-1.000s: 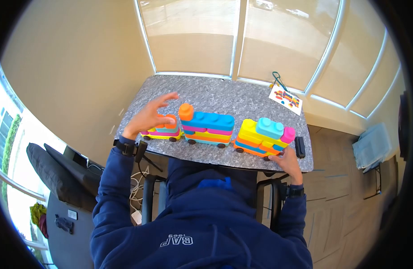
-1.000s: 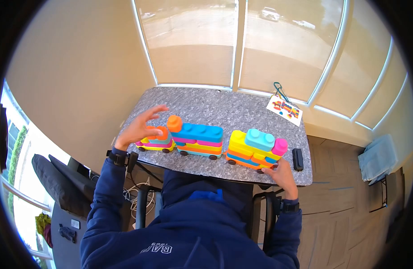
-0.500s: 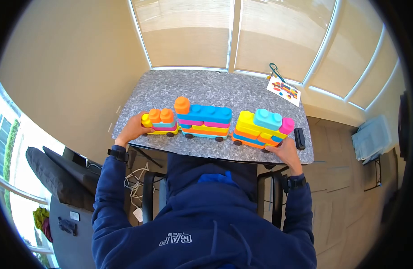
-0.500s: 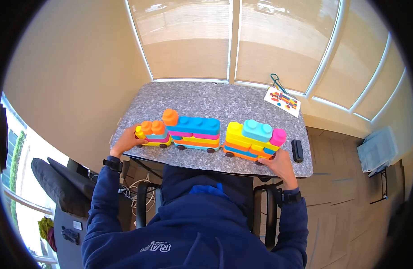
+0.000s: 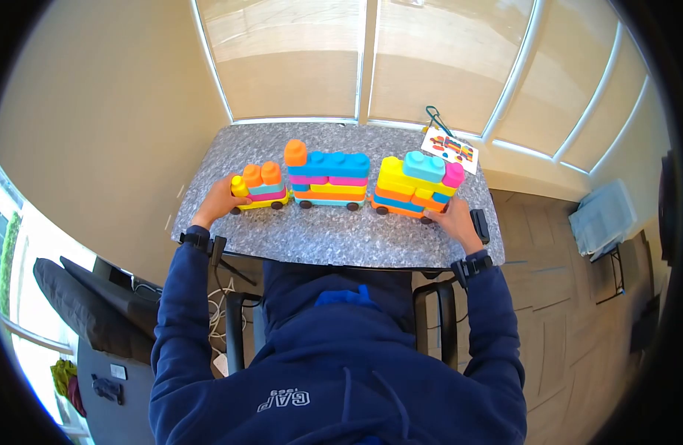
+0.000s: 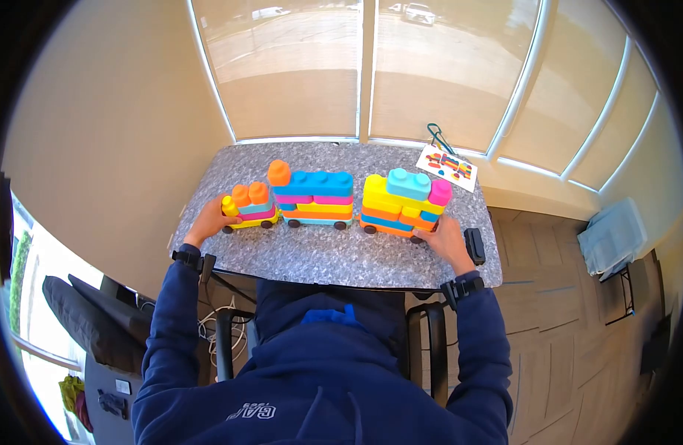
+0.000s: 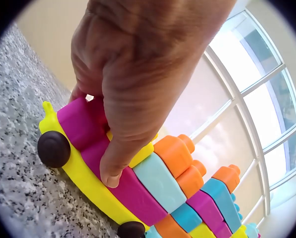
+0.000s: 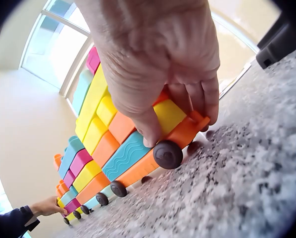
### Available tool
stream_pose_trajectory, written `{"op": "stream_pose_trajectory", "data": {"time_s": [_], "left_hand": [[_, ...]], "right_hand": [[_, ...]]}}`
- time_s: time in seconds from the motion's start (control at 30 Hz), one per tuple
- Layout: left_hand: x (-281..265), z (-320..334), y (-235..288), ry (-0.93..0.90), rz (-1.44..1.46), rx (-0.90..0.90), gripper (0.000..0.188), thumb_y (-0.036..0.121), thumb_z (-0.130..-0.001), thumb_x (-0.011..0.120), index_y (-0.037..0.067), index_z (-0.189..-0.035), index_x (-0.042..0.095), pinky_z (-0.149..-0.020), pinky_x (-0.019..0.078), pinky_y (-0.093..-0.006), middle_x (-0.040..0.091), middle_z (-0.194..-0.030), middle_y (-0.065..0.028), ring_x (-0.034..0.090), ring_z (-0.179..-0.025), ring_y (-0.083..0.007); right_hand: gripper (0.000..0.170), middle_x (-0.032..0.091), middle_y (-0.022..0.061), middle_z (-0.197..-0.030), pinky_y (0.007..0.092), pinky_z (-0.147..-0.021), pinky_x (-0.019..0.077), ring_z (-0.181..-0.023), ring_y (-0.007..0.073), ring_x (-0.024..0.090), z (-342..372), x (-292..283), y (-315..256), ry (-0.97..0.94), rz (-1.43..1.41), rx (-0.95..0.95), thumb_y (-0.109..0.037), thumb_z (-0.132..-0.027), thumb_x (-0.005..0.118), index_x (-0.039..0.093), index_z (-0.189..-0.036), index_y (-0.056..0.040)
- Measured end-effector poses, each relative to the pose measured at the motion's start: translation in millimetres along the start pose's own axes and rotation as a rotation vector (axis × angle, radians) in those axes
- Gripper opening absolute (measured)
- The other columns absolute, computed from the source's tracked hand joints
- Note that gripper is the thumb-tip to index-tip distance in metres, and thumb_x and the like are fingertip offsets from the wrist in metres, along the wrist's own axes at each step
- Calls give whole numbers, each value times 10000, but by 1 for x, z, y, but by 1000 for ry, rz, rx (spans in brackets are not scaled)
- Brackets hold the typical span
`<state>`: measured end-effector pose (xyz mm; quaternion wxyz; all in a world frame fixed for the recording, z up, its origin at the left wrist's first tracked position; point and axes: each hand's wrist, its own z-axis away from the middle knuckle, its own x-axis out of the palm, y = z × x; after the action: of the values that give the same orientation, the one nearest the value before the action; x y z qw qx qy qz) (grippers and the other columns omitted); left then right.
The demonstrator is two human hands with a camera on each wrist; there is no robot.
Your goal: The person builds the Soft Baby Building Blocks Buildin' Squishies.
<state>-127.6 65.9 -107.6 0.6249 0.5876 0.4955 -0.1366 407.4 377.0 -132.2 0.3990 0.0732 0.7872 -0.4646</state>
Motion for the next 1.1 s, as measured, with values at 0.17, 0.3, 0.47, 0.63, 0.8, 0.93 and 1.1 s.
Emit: {"op": "stream_pose_trajectory", "data": {"time_s": [0.17, 0.3, 0.47, 0.63, 0.8, 0.93, 1.1], "left_hand": [[12, -40, -15, 40, -43, 41, 582, 211, -743, 989, 29, -1208, 690, -893, 594, -454, 788, -1104, -204, 761, -1025, -388], [19, -64, -25, 54, -20, 30, 594, 233, -731, 995, 29, -1196, 688, -904, 581, -474, 781, -1105, -212, 746, -1051, -415], [22, -79, -34, 48, -30, 48, 589, 232, -732, 996, 29, -1184, 677, -915, 572, -477, 772, -1110, -219, 739, -1072, -415], [20, -80, -37, 7, 25, 56, 586, 227, -740, 994, 37, -1192, 674, -921, 571, -454, 777, -1106, -184, 744, -1053, -370], [16, -79, -38, -22, 44, 52, 567, 206, -755, 987, 44, -1202, 676, -942, 565, -432, 780, -1118, -154, 744, -1051, -327], [17, -80, -50, -30, 62, 58, 593, 201, -761, 983, 48, -1242, 671, -970, 561, -432, 779, -1151, -164, 742, -1084, -327], [9, -62, -35, 231, -141, 173, 646, 237, -775, 987, 53, -1304, 665, -986, 562, -451, 776, -1186, -174, 738, -1111, -341]], "right_hand": [[490, 819, 218, -1100, 426, -896, 630, -1005, 340, 813, -35, 6, 11, -4, -6, 57, -192, -845, 928, 706, -1210, 48], [473, 825, 194, -1087, 409, -880, 635, -977, 289, 818, -49, 3, 6, -16, -36, 67, -163, -853, 924, 701, -1208, 55], [442, 833, 157, -1093, 386, -866, 635, -976, 259, 816, -58, 10, 21, 2, -92, 70, -155, -876, 911, 715, -1222, 40], [450, 830, 145, -1119, 374, -870, 638, -978, 244, 814, -61, 10, 30, -27, -122, 86, -129, -883, 906, 708, -1253, 33], [588, 806, 213, -1186, 418, -975, 603, -1131, 307, 780, -50, 7, 26, -5, -52, 33, -233, -852, 940, 689, -1311, 34], [530, 786, 245, -1219, 406, -961, 593, -1134, 340, 760, -28, -5, 23, 103, 332, 65, -284, -868, 924, 728, -1257, 20], [305, 781, 160, -844, 403, -684, 554, -735, 285, 734, -4, -32, -50, 120, 154, -1, -280, -957, 845, 781, -946, 17]]}}
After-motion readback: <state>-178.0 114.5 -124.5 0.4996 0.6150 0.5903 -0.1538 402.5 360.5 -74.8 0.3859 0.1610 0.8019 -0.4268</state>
